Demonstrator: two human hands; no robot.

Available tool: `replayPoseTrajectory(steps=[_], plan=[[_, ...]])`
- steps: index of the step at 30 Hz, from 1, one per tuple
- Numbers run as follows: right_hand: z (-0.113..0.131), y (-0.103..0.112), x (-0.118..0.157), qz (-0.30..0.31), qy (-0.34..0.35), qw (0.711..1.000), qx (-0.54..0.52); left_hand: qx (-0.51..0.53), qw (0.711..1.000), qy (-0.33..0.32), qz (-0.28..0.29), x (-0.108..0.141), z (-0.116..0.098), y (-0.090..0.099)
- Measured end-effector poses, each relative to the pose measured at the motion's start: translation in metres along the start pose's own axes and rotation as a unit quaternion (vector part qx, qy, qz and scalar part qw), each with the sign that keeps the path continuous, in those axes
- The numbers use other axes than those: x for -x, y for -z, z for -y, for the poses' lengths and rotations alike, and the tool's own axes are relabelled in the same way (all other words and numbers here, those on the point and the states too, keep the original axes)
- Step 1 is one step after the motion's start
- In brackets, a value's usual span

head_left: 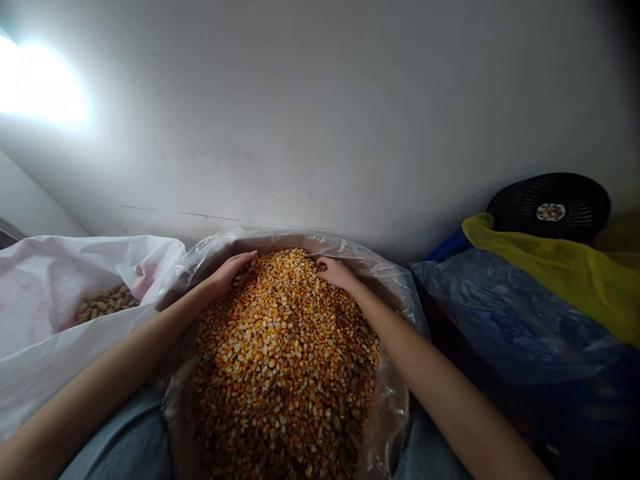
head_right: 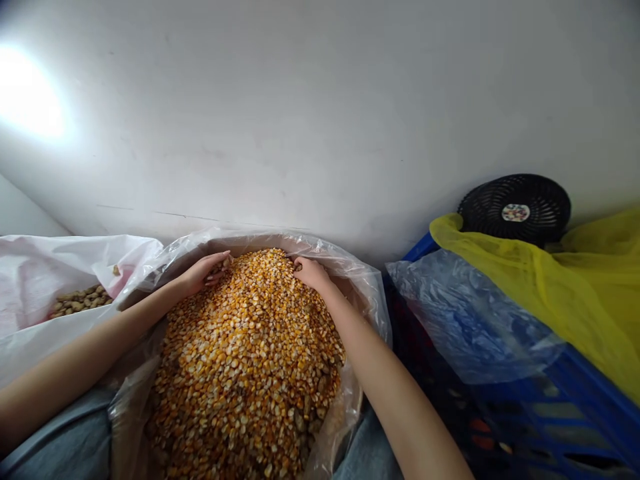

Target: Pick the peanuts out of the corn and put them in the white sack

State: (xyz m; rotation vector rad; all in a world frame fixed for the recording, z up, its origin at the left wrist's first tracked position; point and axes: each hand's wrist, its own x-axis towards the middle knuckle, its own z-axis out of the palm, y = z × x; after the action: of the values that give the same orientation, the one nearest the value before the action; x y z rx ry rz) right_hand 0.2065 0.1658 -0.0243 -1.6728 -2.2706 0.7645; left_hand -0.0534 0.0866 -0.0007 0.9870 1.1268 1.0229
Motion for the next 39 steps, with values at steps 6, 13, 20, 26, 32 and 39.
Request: replayPoseTrajectory(steps=[6,13,20,26,32,39], plan=[[-0.001,0.006,0.009,0.014,-0.032,0.986,-0.163,0.003,1.000,0.000,-0.001,0.001,-0.002,0.002],[0.006,0.010,0.015,0.118,-0.067,0.877,-0.461,0.013,1.000,-0.013,0.001,0.001,-0.005,0.003],[0.013,0.016,0.017,0.175,-0.118,0.789,-0.578,0.022,1.000,-0.021,-0.001,0.003,-0.010,0.001],[0.015,0.029,0.022,0.191,-0.099,0.703,-0.678,0.023,0.999,-0.026,0.005,0.004,-0.010,0.001],[0.019,0.035,0.024,0.158,-0.038,0.773,-0.613,0.016,1.000,-0.021,0.004,0.004,-0.009,0.002],[0.004,0.030,0.054,0.128,-0.026,0.983,0.125,0.002,1.000,-0.025,0.006,0.003,-0.007,0.003]])
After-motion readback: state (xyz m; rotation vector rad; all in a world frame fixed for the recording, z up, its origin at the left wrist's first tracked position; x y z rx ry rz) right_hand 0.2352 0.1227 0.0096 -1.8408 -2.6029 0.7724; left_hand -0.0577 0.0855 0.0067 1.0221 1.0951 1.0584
